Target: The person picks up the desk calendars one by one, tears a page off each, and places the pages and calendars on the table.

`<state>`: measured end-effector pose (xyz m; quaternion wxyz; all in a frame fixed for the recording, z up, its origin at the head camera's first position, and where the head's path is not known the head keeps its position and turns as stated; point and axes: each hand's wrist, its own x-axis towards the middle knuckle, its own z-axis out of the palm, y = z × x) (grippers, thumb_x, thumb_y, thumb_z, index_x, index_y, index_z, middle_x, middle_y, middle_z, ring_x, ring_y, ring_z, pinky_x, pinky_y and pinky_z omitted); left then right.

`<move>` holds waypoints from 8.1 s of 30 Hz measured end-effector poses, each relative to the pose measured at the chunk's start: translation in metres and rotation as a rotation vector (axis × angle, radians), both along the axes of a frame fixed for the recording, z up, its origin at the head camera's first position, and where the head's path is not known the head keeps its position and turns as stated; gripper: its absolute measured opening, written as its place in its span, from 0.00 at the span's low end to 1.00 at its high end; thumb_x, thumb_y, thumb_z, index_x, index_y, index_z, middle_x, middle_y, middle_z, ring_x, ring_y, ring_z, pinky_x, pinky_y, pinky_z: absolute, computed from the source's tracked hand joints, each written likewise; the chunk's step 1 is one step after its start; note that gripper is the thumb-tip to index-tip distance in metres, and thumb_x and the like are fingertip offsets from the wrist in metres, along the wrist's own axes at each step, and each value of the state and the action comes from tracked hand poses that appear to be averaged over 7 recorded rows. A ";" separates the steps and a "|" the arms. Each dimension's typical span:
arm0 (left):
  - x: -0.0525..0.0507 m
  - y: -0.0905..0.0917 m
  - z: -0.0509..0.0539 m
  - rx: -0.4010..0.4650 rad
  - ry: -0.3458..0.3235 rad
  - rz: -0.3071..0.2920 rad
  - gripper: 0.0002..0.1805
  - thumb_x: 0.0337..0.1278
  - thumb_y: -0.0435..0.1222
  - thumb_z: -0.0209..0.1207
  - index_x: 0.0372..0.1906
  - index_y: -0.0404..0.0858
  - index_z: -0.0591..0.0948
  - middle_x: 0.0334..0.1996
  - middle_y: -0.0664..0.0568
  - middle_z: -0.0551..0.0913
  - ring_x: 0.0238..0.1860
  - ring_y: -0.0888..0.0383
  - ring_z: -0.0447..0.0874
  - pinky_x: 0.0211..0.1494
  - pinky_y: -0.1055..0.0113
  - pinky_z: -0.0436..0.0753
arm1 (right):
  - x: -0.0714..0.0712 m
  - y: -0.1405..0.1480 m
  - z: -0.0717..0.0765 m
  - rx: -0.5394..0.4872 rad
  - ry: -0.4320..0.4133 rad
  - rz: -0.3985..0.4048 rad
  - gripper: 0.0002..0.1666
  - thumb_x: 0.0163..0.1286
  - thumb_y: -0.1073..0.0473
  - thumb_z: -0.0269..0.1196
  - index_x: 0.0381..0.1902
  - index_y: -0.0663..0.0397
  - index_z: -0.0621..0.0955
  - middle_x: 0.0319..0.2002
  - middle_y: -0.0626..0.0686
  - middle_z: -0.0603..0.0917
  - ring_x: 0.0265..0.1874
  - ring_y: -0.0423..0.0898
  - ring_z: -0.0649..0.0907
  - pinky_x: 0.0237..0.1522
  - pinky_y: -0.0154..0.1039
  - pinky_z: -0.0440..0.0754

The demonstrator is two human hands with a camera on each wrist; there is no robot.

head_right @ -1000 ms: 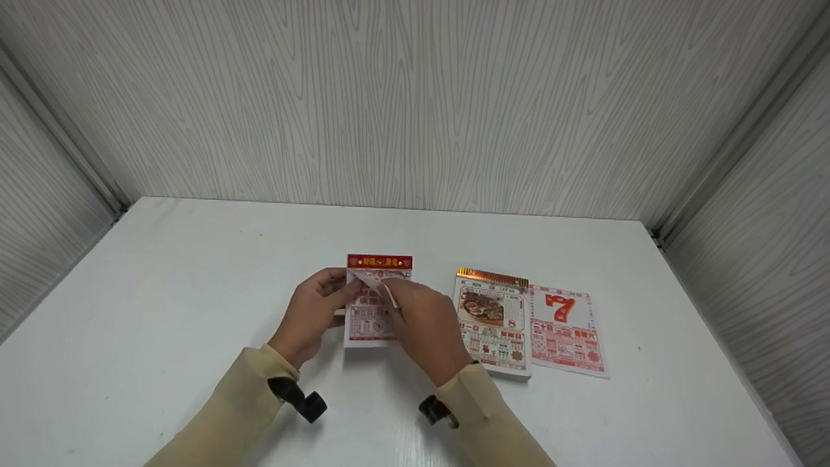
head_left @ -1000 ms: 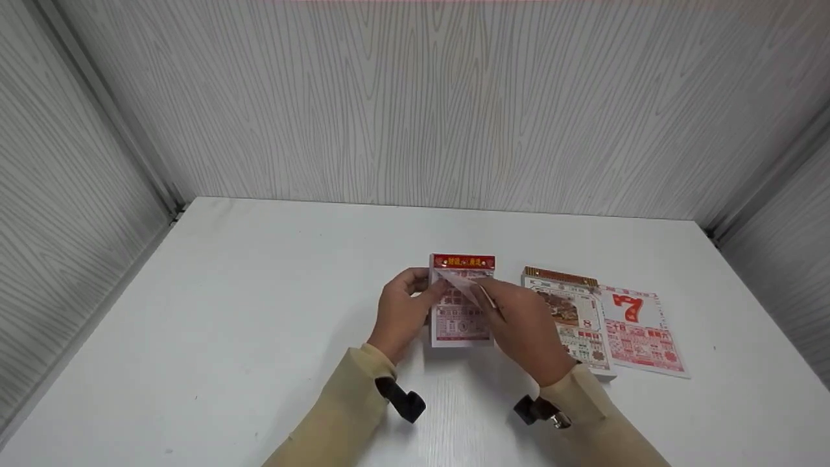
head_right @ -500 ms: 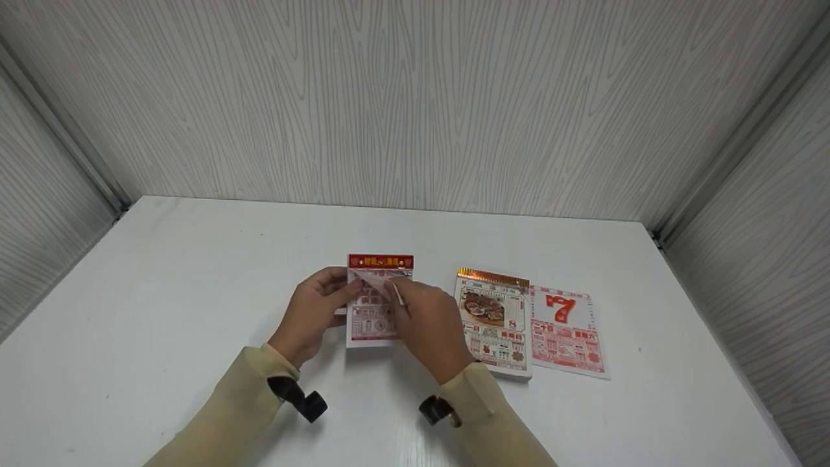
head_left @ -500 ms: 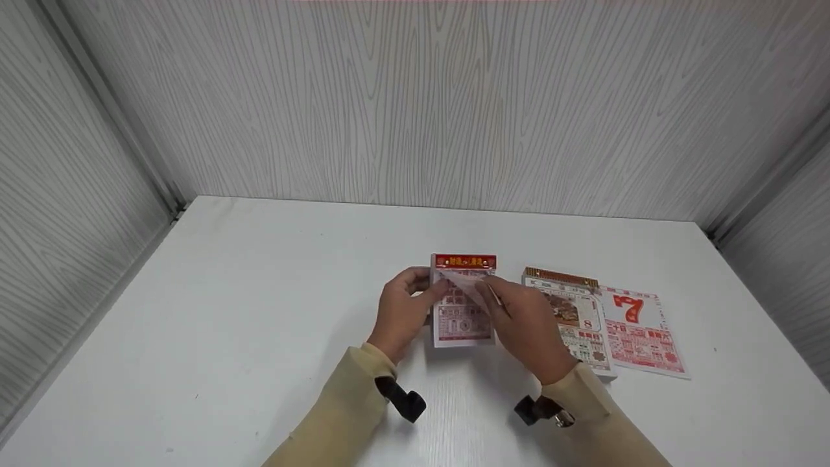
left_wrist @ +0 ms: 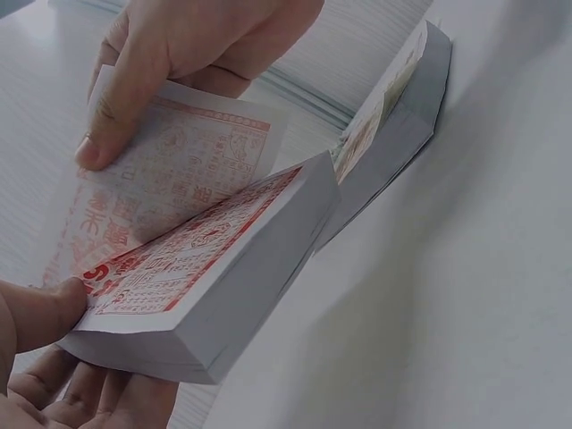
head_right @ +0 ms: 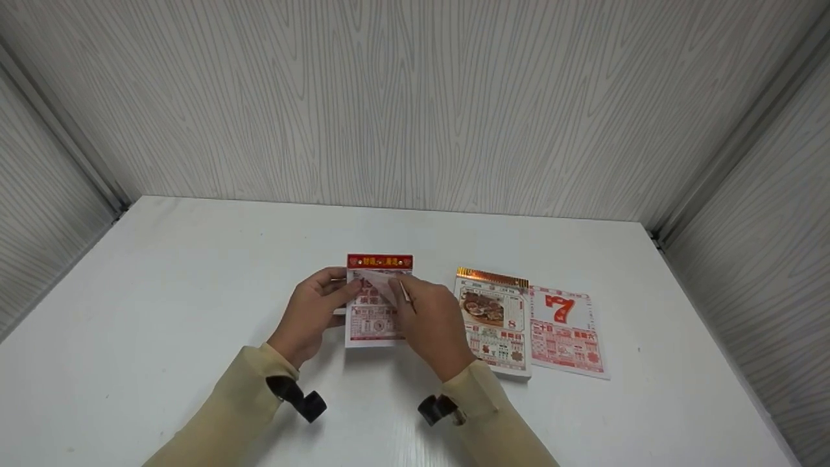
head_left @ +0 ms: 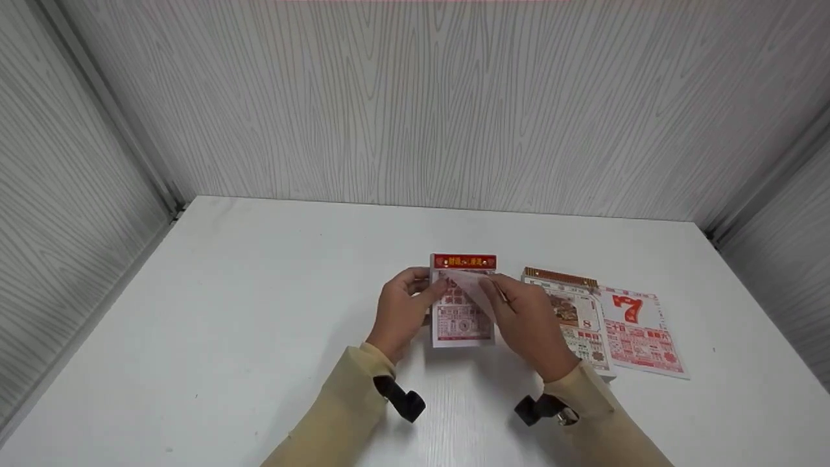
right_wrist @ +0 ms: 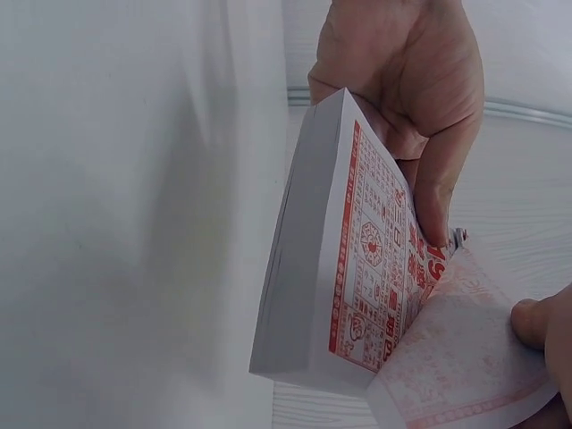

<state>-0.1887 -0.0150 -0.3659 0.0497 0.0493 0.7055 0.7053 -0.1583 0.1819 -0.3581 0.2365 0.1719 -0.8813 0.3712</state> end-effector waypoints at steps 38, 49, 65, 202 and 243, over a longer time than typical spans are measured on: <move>0.000 -0.002 0.002 0.067 -0.055 -0.040 0.19 0.72 0.41 0.63 0.62 0.38 0.80 0.49 0.47 0.87 0.42 0.54 0.89 0.46 0.56 0.88 | -0.003 0.004 0.000 -0.299 -0.210 0.027 0.14 0.78 0.51 0.63 0.47 0.54 0.89 0.41 0.50 0.89 0.46 0.45 0.86 0.55 0.44 0.81; -0.001 0.000 0.000 -0.009 0.007 -0.040 0.20 0.70 0.44 0.66 0.60 0.41 0.82 0.49 0.49 0.87 0.43 0.55 0.88 0.46 0.57 0.88 | -0.001 0.002 0.000 -0.175 -0.020 0.044 0.13 0.79 0.57 0.61 0.51 0.55 0.89 0.46 0.49 0.91 0.41 0.40 0.87 0.46 0.40 0.84; -0.001 -0.001 0.000 0.028 0.010 -0.036 0.19 0.71 0.41 0.65 0.60 0.37 0.82 0.48 0.48 0.87 0.41 0.55 0.88 0.44 0.57 0.88 | -0.003 0.005 -0.002 -0.221 0.000 0.017 0.13 0.78 0.58 0.62 0.50 0.58 0.89 0.46 0.53 0.91 0.49 0.46 0.89 0.54 0.49 0.84; -0.001 -0.005 0.006 0.100 -0.026 -0.008 0.19 0.73 0.43 0.63 0.61 0.40 0.80 0.49 0.47 0.84 0.42 0.53 0.86 0.44 0.58 0.88 | -0.006 0.012 0.000 -0.577 -0.185 0.070 0.19 0.83 0.52 0.55 0.53 0.58 0.86 0.39 0.57 0.84 0.35 0.46 0.82 0.37 0.35 0.81; -0.003 -0.004 0.004 0.101 -0.025 0.008 0.16 0.73 0.44 0.62 0.57 0.40 0.80 0.47 0.47 0.85 0.42 0.54 0.87 0.42 0.60 0.87 | 0.003 0.010 -0.009 -0.142 0.014 0.085 0.23 0.86 0.58 0.46 0.60 0.63 0.84 0.54 0.60 0.87 0.52 0.56 0.88 0.50 0.60 0.85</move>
